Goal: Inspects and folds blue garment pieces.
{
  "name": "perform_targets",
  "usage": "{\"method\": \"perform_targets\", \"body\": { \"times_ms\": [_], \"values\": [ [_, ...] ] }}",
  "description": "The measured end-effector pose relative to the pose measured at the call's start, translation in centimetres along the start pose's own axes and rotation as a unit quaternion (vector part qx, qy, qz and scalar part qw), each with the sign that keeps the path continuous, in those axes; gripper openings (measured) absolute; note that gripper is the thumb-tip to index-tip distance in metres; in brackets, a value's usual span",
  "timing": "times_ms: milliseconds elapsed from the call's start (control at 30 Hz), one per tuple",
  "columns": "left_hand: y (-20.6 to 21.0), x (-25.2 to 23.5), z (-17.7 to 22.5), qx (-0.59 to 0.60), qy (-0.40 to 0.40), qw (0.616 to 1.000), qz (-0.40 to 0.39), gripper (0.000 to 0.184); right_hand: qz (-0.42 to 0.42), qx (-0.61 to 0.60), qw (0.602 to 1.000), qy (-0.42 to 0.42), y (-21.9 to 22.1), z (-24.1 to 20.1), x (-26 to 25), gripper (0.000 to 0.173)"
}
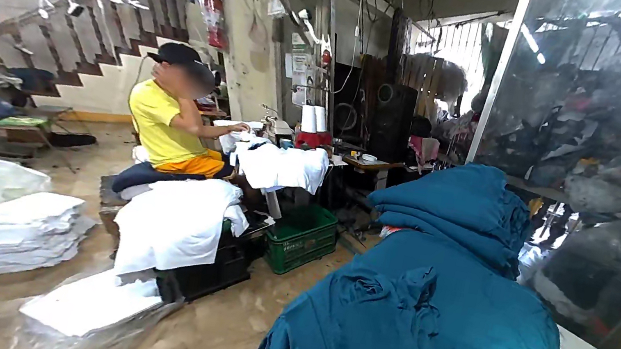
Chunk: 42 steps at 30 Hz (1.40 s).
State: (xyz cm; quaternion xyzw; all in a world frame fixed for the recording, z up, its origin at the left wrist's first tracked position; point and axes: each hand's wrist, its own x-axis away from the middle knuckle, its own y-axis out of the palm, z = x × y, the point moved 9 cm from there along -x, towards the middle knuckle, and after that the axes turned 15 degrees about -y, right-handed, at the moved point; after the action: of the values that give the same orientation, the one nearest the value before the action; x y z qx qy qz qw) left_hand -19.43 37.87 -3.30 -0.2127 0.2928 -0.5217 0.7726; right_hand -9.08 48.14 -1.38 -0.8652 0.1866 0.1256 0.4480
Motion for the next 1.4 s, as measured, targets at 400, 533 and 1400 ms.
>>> {"method": "perform_targets", "body": {
  "times_ms": [400, 533, 1400],
  "values": [
    [-1.3, -5.4, -10.2, 0.183, -0.289, 0.938, 0.065, 0.027, -0.12, 0.012, 0.959, 0.258, 1.8, 7.9, -7.0, 0.037],
    [-2.0, -6.0, -8.5, 0.012, -0.238, 0.969, 0.07, 0.031, -0.121, 0.024, 0.966, 0.229, 2.1, 8.2, -6.8, 0.038],
    [10.2, -15.7, 6.8, 0.19, -0.17, 0.963, -0.091, 0.047, 0.21, -0.058, 0.93, 0.297, -13.7, 11.3, 9.2, 0.038]
  ]
}}
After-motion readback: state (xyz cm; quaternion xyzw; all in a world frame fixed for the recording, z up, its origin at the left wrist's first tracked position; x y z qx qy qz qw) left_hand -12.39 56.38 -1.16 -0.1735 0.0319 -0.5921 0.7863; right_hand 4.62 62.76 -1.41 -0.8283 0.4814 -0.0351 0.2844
